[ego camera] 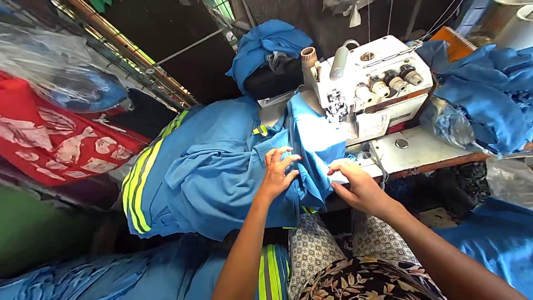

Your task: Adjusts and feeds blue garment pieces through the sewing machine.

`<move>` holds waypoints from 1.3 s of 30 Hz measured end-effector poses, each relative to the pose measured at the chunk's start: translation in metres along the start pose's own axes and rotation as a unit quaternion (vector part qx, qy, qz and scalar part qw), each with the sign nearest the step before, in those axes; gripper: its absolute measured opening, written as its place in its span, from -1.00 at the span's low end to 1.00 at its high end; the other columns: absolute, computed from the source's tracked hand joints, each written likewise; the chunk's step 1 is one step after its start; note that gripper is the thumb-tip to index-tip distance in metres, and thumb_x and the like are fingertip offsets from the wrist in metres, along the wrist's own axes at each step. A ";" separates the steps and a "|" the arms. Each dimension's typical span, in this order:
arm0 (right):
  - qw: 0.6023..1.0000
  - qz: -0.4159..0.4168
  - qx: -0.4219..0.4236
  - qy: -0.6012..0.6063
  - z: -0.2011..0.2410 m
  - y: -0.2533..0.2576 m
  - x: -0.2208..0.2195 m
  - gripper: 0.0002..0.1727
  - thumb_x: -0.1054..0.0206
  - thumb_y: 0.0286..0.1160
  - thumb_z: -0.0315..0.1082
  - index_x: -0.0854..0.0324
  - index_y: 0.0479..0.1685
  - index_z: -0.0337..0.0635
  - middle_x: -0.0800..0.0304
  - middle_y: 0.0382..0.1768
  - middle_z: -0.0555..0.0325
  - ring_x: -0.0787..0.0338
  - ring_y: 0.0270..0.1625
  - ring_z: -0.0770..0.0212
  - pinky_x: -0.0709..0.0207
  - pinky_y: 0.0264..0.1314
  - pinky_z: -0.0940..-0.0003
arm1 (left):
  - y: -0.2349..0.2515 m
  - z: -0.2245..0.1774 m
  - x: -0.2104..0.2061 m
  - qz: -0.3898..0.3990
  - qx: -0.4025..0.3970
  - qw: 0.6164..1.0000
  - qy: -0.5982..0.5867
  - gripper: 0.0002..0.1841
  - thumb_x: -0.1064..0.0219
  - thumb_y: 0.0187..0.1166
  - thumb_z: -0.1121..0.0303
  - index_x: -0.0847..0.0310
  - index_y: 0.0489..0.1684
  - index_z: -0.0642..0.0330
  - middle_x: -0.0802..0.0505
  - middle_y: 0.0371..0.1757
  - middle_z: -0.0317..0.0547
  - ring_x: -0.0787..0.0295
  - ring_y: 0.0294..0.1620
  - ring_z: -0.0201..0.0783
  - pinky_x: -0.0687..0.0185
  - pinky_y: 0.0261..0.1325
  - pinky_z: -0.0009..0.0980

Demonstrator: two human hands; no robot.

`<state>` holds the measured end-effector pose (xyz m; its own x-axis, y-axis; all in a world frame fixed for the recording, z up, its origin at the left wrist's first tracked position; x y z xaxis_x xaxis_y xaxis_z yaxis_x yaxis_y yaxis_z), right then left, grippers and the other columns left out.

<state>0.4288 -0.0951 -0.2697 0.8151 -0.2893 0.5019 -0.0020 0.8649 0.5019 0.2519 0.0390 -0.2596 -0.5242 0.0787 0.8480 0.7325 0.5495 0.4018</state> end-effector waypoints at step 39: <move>0.952 -0.196 -0.236 -0.007 -0.069 0.000 0.035 -0.80 -0.41 0.47 -0.21 -0.83 -0.32 -0.14 -0.86 -0.44 0.18 -0.79 -0.38 0.38 -0.63 -0.22 0.33 | 0.123 -0.066 0.001 -0.045 0.041 0.996 -0.060 -0.92 -0.53 0.43 0.43 -0.84 -0.25 0.22 -0.88 -0.24 -0.11 -0.79 -0.27 -0.33 -0.72 -0.11 -0.32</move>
<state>0.4979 -0.0773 -0.3010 0.6918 -0.6302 0.3525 0.5640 0.7764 0.2813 0.3697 0.0513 -0.1862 -0.6378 0.1219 0.7605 0.6446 0.6249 0.4405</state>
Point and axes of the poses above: each hand's wrist, its own y-axis towards the middle knuckle, its own x-axis out of the back of the hand, z = x × y, the point moved 8 cm from there along y, towards the middle knuckle
